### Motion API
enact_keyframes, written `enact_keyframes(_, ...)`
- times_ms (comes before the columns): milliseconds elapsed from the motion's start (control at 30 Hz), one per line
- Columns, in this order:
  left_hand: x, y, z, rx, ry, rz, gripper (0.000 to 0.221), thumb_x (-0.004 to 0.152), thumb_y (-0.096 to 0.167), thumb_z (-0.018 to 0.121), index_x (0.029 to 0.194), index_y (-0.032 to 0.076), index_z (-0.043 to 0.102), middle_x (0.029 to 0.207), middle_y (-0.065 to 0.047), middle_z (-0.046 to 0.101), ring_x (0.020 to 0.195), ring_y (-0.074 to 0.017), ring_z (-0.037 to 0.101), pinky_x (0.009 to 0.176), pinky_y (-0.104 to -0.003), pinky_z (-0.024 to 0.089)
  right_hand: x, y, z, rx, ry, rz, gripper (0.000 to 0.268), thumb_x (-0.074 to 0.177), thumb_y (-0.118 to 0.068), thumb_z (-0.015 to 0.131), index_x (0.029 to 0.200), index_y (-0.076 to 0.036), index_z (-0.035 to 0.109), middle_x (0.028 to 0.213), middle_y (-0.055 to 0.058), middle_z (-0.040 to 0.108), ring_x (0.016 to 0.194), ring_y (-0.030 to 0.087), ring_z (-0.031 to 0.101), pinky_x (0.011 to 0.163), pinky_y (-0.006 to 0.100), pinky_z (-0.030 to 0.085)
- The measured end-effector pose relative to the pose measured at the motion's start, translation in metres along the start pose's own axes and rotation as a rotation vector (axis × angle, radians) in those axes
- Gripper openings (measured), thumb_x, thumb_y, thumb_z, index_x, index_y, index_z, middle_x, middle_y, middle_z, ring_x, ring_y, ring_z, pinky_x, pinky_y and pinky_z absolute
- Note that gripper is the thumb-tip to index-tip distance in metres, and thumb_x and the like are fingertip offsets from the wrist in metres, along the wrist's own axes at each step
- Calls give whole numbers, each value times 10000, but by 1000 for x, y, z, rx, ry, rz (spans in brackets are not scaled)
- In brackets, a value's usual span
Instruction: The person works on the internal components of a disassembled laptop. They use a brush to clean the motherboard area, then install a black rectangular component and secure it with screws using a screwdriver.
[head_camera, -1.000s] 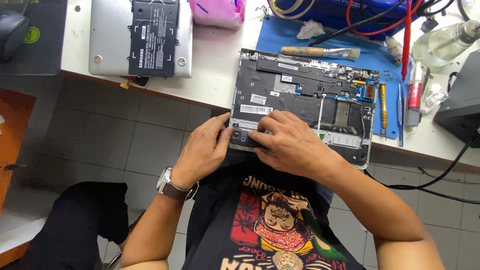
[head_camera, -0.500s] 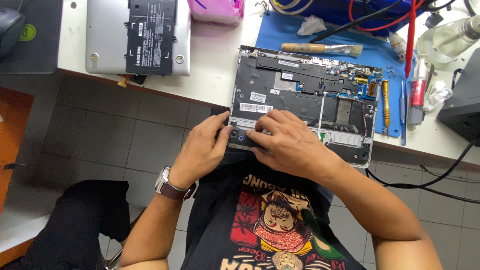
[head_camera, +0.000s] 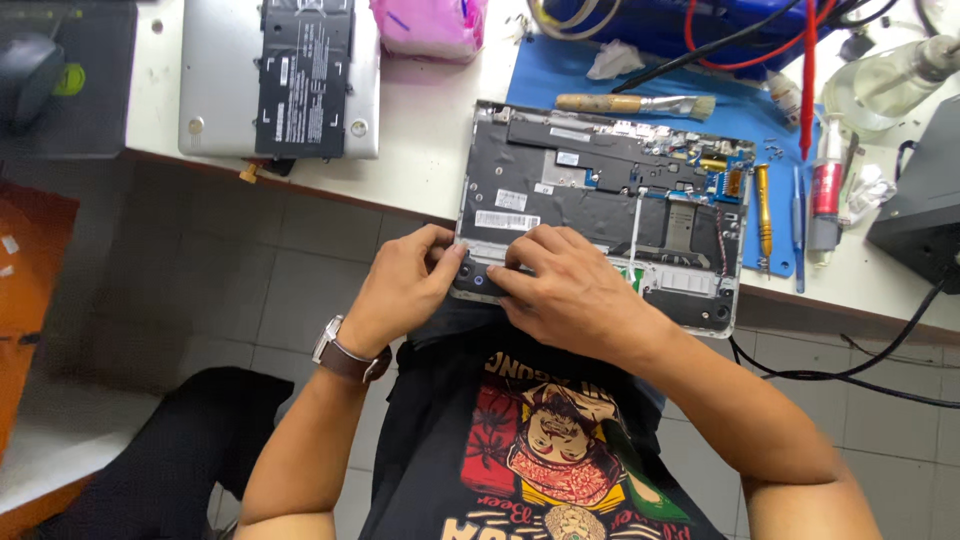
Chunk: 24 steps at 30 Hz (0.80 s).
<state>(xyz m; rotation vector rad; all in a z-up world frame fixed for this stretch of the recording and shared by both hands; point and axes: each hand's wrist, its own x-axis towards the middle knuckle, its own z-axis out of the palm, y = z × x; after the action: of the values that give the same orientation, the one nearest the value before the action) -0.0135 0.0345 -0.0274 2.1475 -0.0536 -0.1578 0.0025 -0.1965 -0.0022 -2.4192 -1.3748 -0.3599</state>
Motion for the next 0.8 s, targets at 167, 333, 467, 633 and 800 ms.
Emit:
enact_keyframes(167,7,-5,-1,-20,-36,-49,269,951,278,650,1031,44,754,717,-97,722,658,-260,704,607,-386,522,-3,-1,0,-18,8,-5,176,878,-258,723,992,-127,692,912,70,602,951,299,641,898,433,534)
enact_keyframes(333,-2,11,-3,0,-33,-46,277,969,289,634,1038,47,749,711,-109,721,679,-290,719,610,-424,528,-4,1,1,-23,4,-10,178,885,-263,716,989,-122,685,902,72,592,947,298,641,915,435,537)
enact_keyframes(467,-12,21,-3,27,-90,-51,477,907,369,704,1225,18,647,793,-167,680,738,-367,719,688,-488,533,-7,2,1,5,-5,2,185,894,-238,717,1040,-129,685,959,73,599,984,302,638,941,439,534)
enact_keyframes(633,-9,15,4,48,-162,-86,576,908,384,702,1321,9,556,830,-177,628,788,-415,707,724,-523,512,-19,11,-4,113,-28,41,193,903,-210,727,1075,-124,708,1061,97,628,1082,333,648,967,463,536)
enact_keyframes(800,-5,16,4,13,-191,-151,547,908,401,690,1283,32,542,737,-129,615,748,-377,703,715,-482,511,-25,21,-10,187,9,29,228,930,-242,732,1102,-97,693,1137,96,646,1195,337,644,1022,468,523)
